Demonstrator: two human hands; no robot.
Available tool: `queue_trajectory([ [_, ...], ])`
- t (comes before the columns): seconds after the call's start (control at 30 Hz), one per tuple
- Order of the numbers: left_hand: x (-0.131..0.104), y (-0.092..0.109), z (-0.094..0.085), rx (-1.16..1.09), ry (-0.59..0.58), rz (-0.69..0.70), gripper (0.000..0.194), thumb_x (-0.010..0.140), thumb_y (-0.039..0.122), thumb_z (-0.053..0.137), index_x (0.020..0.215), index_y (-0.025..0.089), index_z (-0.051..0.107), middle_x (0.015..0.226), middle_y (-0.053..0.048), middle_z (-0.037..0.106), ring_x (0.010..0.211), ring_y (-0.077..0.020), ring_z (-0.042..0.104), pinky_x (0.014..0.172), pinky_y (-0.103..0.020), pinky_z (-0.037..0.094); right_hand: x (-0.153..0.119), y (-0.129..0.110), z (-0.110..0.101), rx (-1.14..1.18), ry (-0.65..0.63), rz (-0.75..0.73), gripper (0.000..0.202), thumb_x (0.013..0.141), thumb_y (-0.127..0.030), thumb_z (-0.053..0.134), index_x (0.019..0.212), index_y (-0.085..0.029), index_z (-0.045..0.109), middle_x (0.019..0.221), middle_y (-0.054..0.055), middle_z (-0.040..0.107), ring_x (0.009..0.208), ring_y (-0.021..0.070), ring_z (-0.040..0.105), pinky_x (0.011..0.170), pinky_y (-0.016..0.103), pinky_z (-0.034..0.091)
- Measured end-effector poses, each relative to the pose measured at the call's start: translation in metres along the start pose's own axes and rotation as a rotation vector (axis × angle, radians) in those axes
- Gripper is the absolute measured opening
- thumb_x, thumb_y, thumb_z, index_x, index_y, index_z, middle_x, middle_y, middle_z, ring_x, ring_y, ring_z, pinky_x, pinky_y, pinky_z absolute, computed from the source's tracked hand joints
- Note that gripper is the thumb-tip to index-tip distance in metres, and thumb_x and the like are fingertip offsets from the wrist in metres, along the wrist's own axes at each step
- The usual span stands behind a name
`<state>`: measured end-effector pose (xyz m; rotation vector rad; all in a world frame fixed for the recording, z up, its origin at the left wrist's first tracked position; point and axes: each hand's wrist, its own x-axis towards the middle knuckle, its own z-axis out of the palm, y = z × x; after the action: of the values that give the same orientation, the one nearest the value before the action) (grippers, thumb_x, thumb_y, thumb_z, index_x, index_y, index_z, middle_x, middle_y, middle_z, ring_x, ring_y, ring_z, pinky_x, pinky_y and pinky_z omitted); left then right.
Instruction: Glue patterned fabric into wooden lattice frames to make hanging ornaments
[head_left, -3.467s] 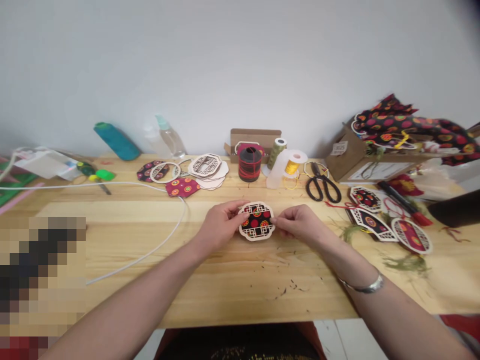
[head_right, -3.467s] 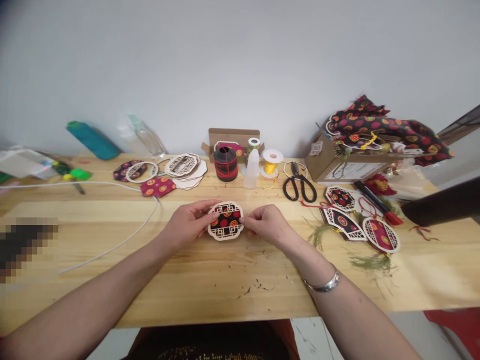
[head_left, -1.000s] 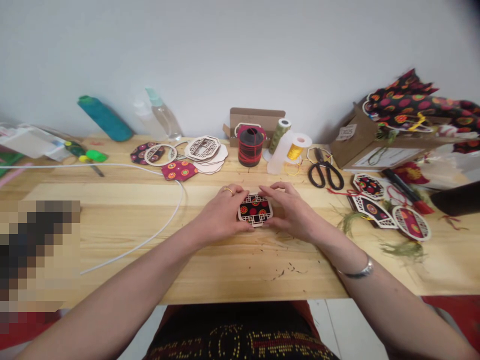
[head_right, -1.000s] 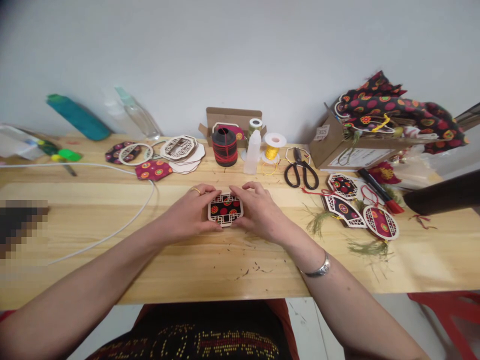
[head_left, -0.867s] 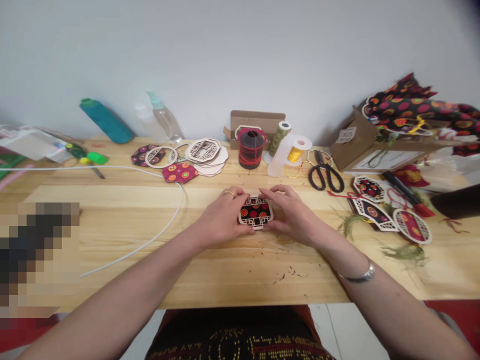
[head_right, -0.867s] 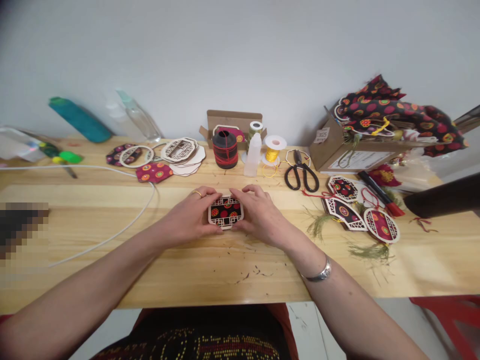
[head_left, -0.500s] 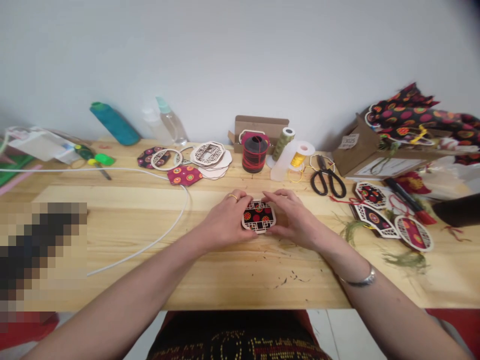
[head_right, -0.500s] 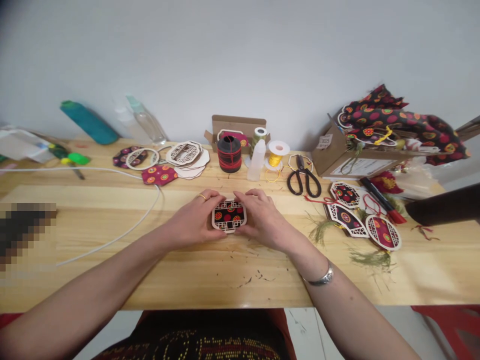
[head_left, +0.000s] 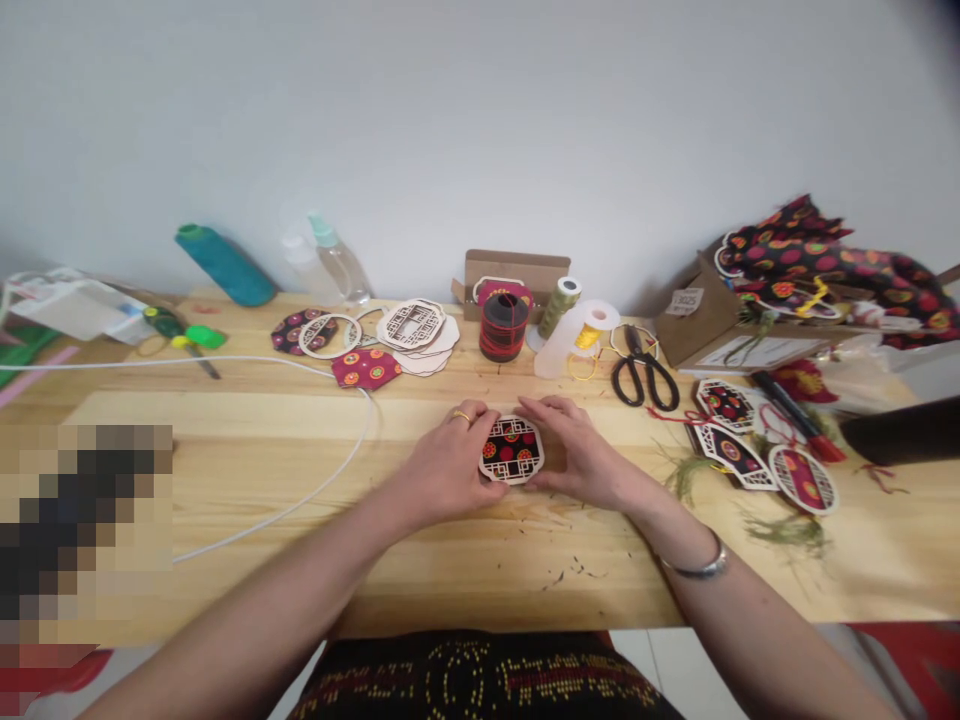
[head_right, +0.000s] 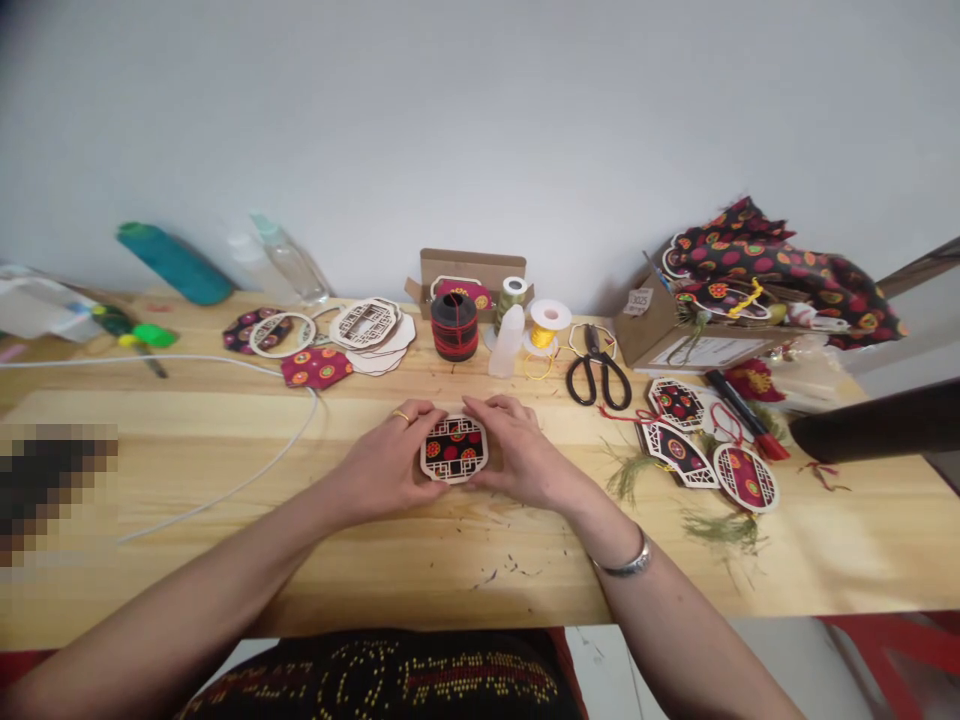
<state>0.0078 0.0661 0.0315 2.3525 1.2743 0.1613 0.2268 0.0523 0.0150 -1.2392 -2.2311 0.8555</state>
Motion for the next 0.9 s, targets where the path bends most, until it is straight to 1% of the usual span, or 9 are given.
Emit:
queue_trajectory([
  [0.27, 0.0001, -0.0005, 0.0008, 0.019, 0.002, 0.025, 0.064, 0.07, 0.042, 0.061, 0.126, 0.017, 0.043, 0.13, -0.015, 0.045, 0.107, -0.0314, 0.056, 0.087, -0.045, 0.05, 0.0007, -0.0006, 0.0015, -0.06, -0.008, -0.046, 0.083, 0.076, -0.037, 0.071, 0.146, -0.022, 0.029, 0.134, 0.014, 0.051, 0.127, 0.0303, 0.037, 0.105, 0.053, 0.034],
  [0.4, 0.0012, 0.0004, 0.0008, 0.052, -0.011, 0.023, 0.063, 0.069, 0.044, 0.061, 0.124, 0.018, 0.043, 0.128, -0.015, 0.046, 0.103, -0.0308, 0.058, 0.082, -0.044, 0.051, 0.0013, -0.0021, 0.0013, -0.095, -0.007, -0.067, 0.085, 0.077, -0.036, 0.069, 0.148, -0.023, 0.024, 0.133, 0.014, 0.052, 0.126, 0.0328, 0.039, 0.103, 0.055, 0.034],
  [0.5, 0.0015, 0.0012, 0.0003, 0.066, -0.016, 0.029, 0.063, 0.069, 0.044, 0.06, 0.123, 0.017, 0.043, 0.126, -0.015, 0.047, 0.1, -0.031, 0.059, 0.079, -0.043, 0.052, 0.0018, -0.0019, 0.0018, -0.103, -0.011, -0.075, 0.086, 0.077, -0.037, 0.068, 0.149, -0.022, 0.022, 0.132, 0.014, 0.053, 0.125, 0.0323, 0.039, 0.102, 0.054, 0.035],
  [0.67, -0.0011, 0.0026, -0.0007, 0.059, -0.053, 0.039, 0.066, 0.065, 0.042, 0.063, 0.123, 0.017, 0.042, 0.125, -0.014, 0.047, 0.096, -0.0296, 0.059, 0.079, -0.043, 0.051, -0.0001, -0.0028, 0.0016, -0.127, -0.04, -0.082, 0.09, 0.076, -0.043, 0.068, 0.148, -0.018, 0.021, 0.129, 0.015, 0.051, 0.123, 0.0323, 0.038, 0.103, 0.052, 0.034],
  [0.8, -0.0036, 0.0038, 0.0005, 0.071, -0.047, 0.077, 0.063, 0.065, 0.041, 0.063, 0.119, 0.014, 0.044, 0.121, -0.015, 0.049, 0.093, -0.0287, 0.059, 0.08, -0.042, 0.051, -0.0023, -0.0063, 0.001, -0.152, -0.057, -0.098, 0.09, 0.076, -0.043, 0.067, 0.148, -0.016, 0.02, 0.127, 0.016, 0.05, 0.122, 0.032, 0.038, 0.106, 0.051, 0.032],
  [0.9, -0.005, 0.0039, 0.0019, 0.069, -0.037, 0.092, 0.061, 0.065, 0.039, 0.065, 0.118, 0.016, 0.045, 0.12, -0.013, 0.05, 0.095, -0.0285, 0.058, 0.083, -0.042, 0.049, -0.003, -0.0087, 0.0012, -0.164, -0.052, -0.126, 0.089, 0.077, -0.042, 0.066, 0.148, -0.017, 0.02, 0.127, 0.015, 0.048, 0.123, 0.032, 0.038, 0.106, 0.05, 0.032],
])
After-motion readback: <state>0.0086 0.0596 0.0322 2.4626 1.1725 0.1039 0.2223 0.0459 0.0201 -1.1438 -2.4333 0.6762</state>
